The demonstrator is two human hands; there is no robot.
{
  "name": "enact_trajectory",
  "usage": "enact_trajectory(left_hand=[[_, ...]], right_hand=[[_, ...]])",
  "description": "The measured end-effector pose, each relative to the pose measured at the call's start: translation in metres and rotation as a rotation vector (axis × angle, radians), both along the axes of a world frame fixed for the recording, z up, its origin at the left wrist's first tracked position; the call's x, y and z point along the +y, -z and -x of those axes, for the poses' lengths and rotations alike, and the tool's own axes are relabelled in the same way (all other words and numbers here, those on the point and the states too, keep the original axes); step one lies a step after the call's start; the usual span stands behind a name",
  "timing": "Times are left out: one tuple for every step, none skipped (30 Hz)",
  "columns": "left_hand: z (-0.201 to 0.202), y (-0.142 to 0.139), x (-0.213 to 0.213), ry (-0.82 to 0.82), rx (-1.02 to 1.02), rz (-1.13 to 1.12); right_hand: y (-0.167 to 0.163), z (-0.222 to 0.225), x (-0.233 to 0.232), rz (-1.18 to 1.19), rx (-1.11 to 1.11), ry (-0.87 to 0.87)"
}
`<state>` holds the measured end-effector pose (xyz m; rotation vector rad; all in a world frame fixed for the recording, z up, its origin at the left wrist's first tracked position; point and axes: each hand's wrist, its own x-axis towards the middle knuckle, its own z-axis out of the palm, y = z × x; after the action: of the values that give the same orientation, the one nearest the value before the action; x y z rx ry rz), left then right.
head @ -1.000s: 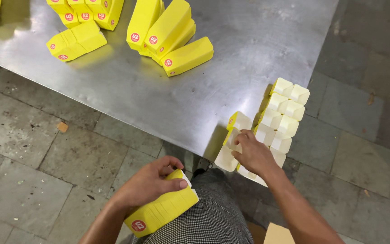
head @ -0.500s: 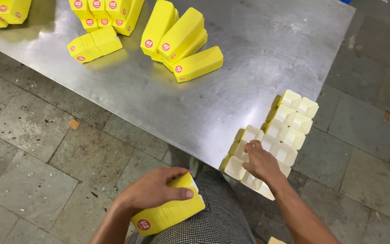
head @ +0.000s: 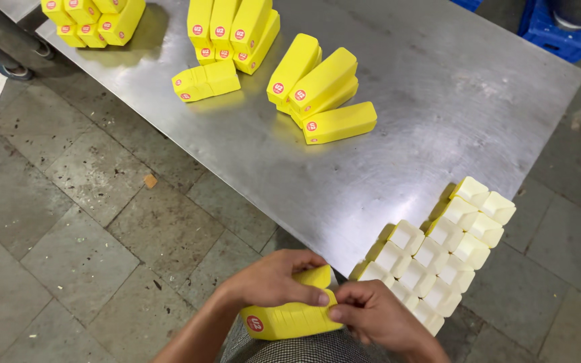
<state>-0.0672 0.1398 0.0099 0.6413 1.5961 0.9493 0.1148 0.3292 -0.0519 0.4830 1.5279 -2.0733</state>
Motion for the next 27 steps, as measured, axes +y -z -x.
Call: enact_trajectory(left_hand=[[0.0, 0.0, 0.0, 0.02, -0.009, 0.015], [0.0, 0.0, -0.001, 0.041, -0.019, 0.031], [0.0, 0.0, -0.001, 0.029, -0.033, 0.012], [-0.001, 0.0, -0.002, 0.015, -0.045, -0.01], [-0.001, 0.0, -0.002, 0.002, -0.058, -0.029], [-0.002, 0.001, -0.002, -0.042, -0.056, -0.002], [-0.003, 0.001, -0.002, -0.087, -0.054, 0.026], [-0.004, 0.002, -0.003, -0.13, -0.055, 0.057], [-0.005, 0.002, -0.003, -0.156, -0.069, 0.071], [-0.006, 0.003, -0.004, -0.178, -0.085, 0.087], [-0.006, 0.003, -0.005, -0.198, -0.103, 0.102], [-0.006, 0.003, -0.006, -0.206, -0.11, 0.071], [-0.006, 0.004, -0.007, -0.217, -0.118, 0.039], [-0.005, 0.004, -0.008, -0.229, -0.123, 0.009], [-0.006, 0.004, -0.008, -0.226, -0.128, -0.012], [-0.006, 0.003, -0.008, -0.221, -0.13, -0.038], [-0.006, 0.003, -0.006, -0.215, -0.135, -0.066], [-0.007, 0.003, -0.004, -0.214, -0.137, -0.056], [-0.008, 0.002, -0.002, -0.216, -0.139, -0.046], [-0.01, 0.001, 0.001, -0.218, -0.138, -0.035], [-0.011, 0.0, 0.002, -0.203, -0.116, -0.017], [-0.013, -0.001, 0.004, -0.188, -0.094, 0.003], [-0.014, -0.002, 0.004, -0.174, -0.071, 0.024], [-0.014, -0.004, 0.004, -0.176, -0.068, 0.033], [-0.014, -0.004, 0.003, -0.181, -0.064, 0.042], [-0.014, -0.005, 0.003, -0.186, -0.063, 0.052], [-0.013, -0.005, 0.003, -0.202, -0.086, 0.045]], right_hand=[[0.002, 0.001, 0.003, 0.095, 0.006, -0.011], [0.004, 0.001, 0.004, 0.136, -0.009, -0.027], [0.006, 0.002, 0.006, 0.178, -0.026, -0.042], [0.006, 0.001, 0.005, 0.218, -0.041, -0.059], [0.006, 0.001, 0.003, 0.094, -0.062, -0.008], [0.004, 0.001, 0.0, -0.027, -0.084, 0.043], [0.002, 0.0, -0.003, -0.149, -0.105, 0.094], [-0.001, 0.001, -0.005, -0.401, 0.035, 0.169], [-0.005, 0.002, -0.006, -0.649, 0.175, 0.247], [-0.009, 0.004, -0.006, -0.895, 0.315, 0.326], [-0.012, 0.007, -0.004, -0.925, 0.24, 0.414], [-0.016, 0.01, -0.001, -0.957, 0.164, 0.499], [-0.018, 0.012, 0.0, -0.989, 0.088, 0.578], [-0.019, 0.015, 0.0, -0.944, 0.057, 0.489], [-0.019, 0.016, -0.001, -0.898, 0.029, 0.407], [-0.019, 0.017, -0.003, -0.856, 0.005, 0.33], [-0.017, 0.018, -0.006, -0.812, 0.044, 0.285], [-0.015, 0.017, -0.011, -0.768, 0.081, 0.238], [-0.012, 0.016, -0.014, -0.724, 0.118, 0.189], [-0.009, 0.016, -0.016, -0.709, 0.115, 0.205], [-0.006, 0.016, -0.016, -0.693, 0.113, 0.22], [-0.003, 0.017, -0.014, -0.675, 0.112, 0.235], [0.001, 0.017, -0.01, -0.64, 0.045, 0.309], [0.004, 0.019, 0.0, -0.606, -0.019, 0.381], [0.007, 0.021, 0.009, -0.57, -0.082, 0.449], [0.01, 0.022, 0.018, -0.572, -0.073, 0.456], [0.013, 0.022, 0.027, -0.575, -0.062, 0.463]])
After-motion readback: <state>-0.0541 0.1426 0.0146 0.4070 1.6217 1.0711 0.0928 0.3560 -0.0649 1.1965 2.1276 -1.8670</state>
